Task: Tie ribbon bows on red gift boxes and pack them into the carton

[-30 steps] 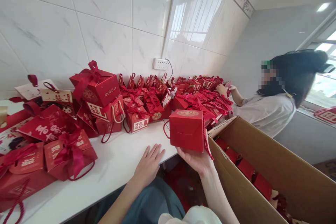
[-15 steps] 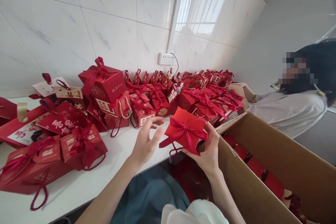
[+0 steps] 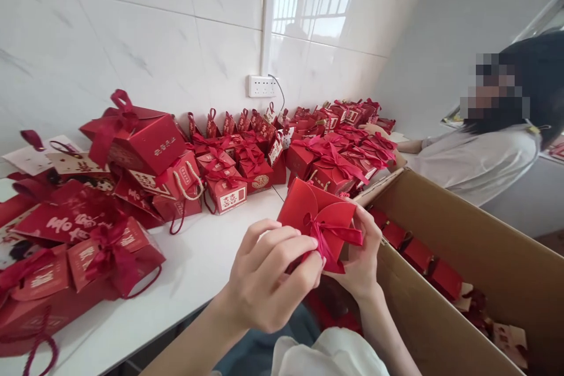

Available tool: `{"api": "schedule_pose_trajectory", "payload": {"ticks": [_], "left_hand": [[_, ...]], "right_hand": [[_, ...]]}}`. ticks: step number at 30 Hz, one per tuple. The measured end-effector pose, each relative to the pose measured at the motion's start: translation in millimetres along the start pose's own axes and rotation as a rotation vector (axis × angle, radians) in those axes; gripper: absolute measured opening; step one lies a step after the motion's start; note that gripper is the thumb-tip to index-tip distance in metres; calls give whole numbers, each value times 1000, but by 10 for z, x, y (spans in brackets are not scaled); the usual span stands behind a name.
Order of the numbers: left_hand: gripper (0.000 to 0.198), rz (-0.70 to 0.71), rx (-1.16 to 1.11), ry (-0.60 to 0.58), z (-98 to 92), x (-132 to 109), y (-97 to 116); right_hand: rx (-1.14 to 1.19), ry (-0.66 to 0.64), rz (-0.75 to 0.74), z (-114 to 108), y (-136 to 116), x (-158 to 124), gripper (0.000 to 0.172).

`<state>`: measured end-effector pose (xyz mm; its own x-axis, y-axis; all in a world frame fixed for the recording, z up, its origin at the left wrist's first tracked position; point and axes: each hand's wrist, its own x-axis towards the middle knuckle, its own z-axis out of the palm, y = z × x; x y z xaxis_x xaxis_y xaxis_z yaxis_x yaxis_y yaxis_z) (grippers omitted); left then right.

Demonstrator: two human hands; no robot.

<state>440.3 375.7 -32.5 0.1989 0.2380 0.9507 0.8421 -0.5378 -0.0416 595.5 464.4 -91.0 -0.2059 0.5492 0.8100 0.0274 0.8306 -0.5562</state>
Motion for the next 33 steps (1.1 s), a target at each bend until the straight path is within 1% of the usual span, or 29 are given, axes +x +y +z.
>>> {"api": "schedule_pose_trajectory", "payload": {"ticks": [4,11,14,18,20,22,23,25,26,27,28,29,31,32,33], "left_hand": [[9,4,-66,-36,162,48,46],[15,37,-184,-61,597,162,118],[15,48,-233,-79,753,209,164],[11,59,-323,-110,937,288,205],[9,0,-397,-115,1066,335,205],[8,-139,-478,-133,1246,373,186],[11,-231,-517,-169,1354,386,173],[15,-419,-570,-310,1591,391,147],[16,-480,-575,-399,1711,379,139],[15,-500,-570,-484,1828,358,137],[12,-477,-564,-552,1935,324,143],[9,-420,-561,-603,2032,280,156],[15,-273,-565,-681,2184,162,197],[20,-216,-567,-725,2240,94,221],[22,-177,-565,-776,2283,27,242]], "right_hand": [[-34,22,15,-191,57,-23,91],[-129,86,76,-646,164,-112,94],[-189,129,109,-815,182,-148,93],[-296,156,109,-1054,159,-153,95],[-370,153,119,-1201,120,-151,97],[-442,146,158,-1360,68,-160,97],[-472,146,188,-1438,41,-168,96],[-503,174,268,-1583,-8,-188,96],[-498,214,320,-1649,-26,-195,95],[-472,275,375,-1711,-39,-200,93],[-412,358,436,-1769,-47,-200,88],[-314,456,509,-1824,-51,-195,79],[-16,638,692,-1926,-48,-179,58],[166,698,794,-1974,-43,-171,50],[349,736,899,-2017,-37,-167,45]]}}
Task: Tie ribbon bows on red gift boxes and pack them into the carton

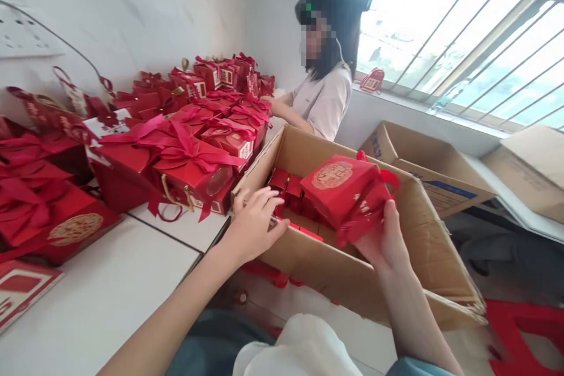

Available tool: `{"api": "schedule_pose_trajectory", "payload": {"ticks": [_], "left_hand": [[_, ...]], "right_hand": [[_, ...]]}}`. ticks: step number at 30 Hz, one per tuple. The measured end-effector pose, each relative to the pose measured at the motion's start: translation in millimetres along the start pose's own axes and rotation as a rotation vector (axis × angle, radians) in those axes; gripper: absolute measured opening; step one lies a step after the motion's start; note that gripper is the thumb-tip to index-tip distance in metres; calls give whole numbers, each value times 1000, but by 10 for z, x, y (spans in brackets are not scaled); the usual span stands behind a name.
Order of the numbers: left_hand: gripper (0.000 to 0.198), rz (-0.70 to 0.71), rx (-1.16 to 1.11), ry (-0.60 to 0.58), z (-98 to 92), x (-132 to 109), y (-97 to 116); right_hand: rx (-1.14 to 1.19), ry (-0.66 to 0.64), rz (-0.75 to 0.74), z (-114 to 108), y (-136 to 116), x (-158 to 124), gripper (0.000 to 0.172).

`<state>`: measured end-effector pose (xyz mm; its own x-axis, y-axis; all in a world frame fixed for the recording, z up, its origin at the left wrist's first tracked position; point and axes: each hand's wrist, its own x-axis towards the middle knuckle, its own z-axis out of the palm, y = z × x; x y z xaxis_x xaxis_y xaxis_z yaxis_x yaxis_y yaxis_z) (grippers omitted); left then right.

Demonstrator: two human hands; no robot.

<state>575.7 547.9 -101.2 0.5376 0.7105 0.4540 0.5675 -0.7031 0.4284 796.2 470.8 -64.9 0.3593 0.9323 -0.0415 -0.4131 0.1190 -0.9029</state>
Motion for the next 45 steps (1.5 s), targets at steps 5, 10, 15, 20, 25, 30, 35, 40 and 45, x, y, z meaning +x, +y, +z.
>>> {"api": "schedule_pose_trajectory", "payload": {"ticks": [5,10,15,20,25,30,35,40,45], "left_hand": [[17,-14,32,-136,187,-90,-70],[15,-1,2,-114,142,-100,-87],[24,71,-10,-129,158,-121,-154],[17,101,74,11,283,-163,-214],[13,118,55,72,327,-158,-213],[7,125,57,111,331,-137,-203],[6,131,66,135,347,-126,-197],[7,140,64,147,343,-109,-193],[11,141,61,151,351,-101,-196]], "right_hand": [[282,-110,464,-128,-12,91,43],[-56,-175,327,-191,35,172,56],[-341,-38,183,-241,-66,318,47],[-306,30,206,-299,-92,607,38],[-125,109,529,-335,51,796,40],[-195,-59,548,-411,164,804,49],[-147,-40,562,-486,174,803,46],[-247,-29,501,-539,160,825,46],[-356,27,416,-583,109,843,48]]}}
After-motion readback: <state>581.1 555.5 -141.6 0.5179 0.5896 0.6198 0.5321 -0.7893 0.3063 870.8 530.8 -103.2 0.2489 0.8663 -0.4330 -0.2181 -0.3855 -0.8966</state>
